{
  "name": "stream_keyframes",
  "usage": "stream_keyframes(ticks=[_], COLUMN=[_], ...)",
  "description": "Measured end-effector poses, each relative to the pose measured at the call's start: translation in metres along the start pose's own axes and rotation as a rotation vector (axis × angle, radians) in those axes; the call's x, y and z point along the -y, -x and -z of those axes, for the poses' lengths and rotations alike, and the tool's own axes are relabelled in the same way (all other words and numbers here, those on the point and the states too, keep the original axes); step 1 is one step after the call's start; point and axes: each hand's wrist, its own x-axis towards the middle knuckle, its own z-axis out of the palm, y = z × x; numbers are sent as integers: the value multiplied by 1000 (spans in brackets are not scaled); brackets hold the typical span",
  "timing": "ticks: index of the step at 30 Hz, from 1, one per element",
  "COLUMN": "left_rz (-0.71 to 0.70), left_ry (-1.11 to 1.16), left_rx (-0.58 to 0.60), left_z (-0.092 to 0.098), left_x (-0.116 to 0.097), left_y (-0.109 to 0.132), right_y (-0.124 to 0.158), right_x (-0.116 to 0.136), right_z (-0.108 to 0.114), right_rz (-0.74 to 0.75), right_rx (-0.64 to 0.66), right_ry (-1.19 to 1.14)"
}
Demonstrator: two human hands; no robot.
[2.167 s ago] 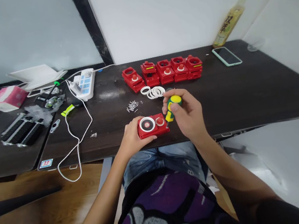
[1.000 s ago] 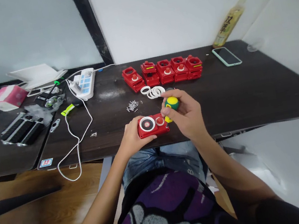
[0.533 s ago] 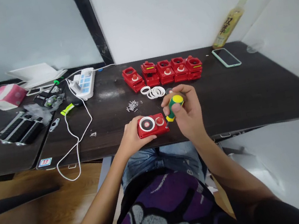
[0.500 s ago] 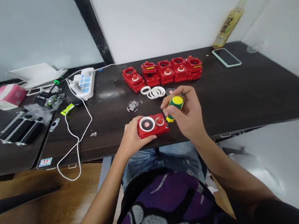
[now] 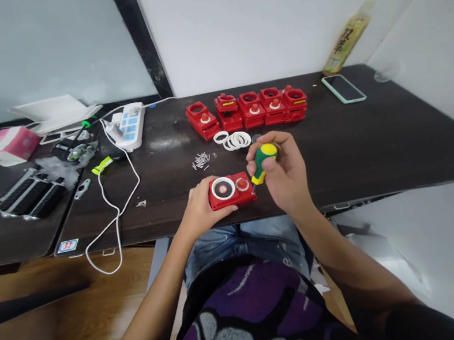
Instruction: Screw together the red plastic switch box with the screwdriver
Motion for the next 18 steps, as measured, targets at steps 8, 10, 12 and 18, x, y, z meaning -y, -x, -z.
stream_keyframes(ticks=[8, 10, 12, 18], left_rz=[1, 2, -2, -10], left_ry=[2, -11, -10, -13], left_rx=[2, -2, -1, 1], left_z=[0, 0, 0, 0], left_x=[0, 1, 1, 1], left_y=[1, 1, 1, 0], right_y=[5, 5, 5, 3], right_x=[7, 12, 16, 15], right_z=[-3, -4, -3, 0], right_rz=[123, 140, 138, 90], right_rx=[-23, -40, -53, -22], right_ry=[50, 59, 76, 61])
